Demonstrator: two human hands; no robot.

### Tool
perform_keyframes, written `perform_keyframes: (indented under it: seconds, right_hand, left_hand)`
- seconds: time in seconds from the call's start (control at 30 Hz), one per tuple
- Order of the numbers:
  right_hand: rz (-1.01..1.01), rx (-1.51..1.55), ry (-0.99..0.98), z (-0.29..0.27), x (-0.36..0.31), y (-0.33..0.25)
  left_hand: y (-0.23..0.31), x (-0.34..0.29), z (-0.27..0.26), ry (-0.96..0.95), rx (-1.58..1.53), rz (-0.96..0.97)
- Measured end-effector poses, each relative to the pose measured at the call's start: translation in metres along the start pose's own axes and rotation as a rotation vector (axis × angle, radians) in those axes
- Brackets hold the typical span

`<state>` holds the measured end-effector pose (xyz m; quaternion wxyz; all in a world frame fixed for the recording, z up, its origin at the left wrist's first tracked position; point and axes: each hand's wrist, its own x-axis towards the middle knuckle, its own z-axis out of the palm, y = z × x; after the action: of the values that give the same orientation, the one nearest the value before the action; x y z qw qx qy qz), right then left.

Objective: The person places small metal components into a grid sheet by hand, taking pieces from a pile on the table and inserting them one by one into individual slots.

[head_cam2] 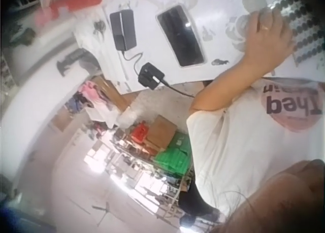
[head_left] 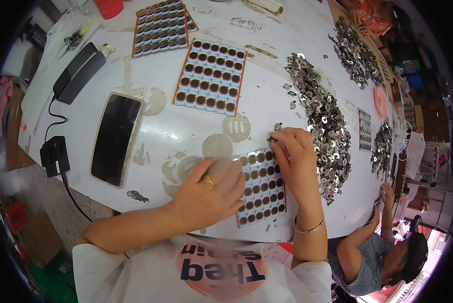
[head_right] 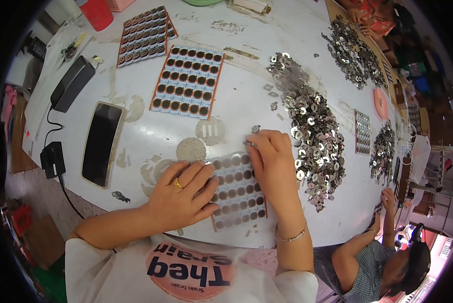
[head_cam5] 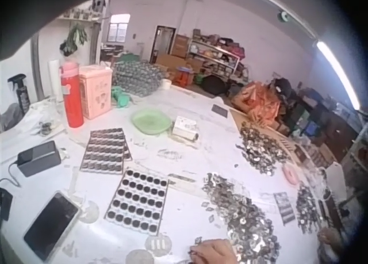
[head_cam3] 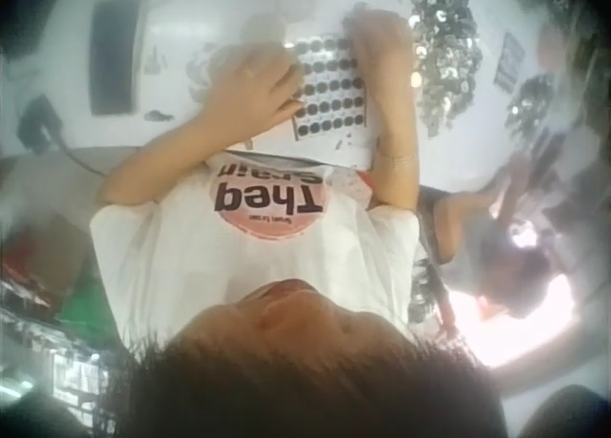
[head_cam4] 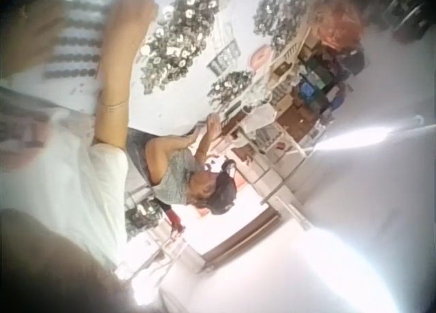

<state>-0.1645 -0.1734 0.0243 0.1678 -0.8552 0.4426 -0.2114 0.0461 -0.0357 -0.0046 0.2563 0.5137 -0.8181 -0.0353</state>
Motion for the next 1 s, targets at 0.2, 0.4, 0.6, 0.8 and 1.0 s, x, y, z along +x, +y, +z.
perform_keyframes:
  seconds: [0.2,0.4,0.6,0.8,1.0]
  right_hand:
    - [0.232,0.331,-0.167,-0.013,0.005,-0.011]
    - [0.034,0.475,-0.437,-0.005,-0.001,-0.02]
    - [0.001,0.463,-0.365,0.001,-0.001,-0.024]
    - [0.087,0.452,-0.329,0.006,0.0,-0.035]
    - [0.064,0.474,-0.214,0.018,-0.003,-0.035]
  left_hand:
    - [-0.002,0.0,0.0,-0.024,0.0,0.032]
    - [-0.002,0.001,-0.001,-0.044,-0.035,0.037]
    - [0.0,0.001,-0.001,-0.03,-0.045,0.054]
    - [-0.001,-0.002,-0.003,-0.044,-0.037,0.053]
    - [-0.008,-0.003,-0.006,-0.056,-0.024,0.054]
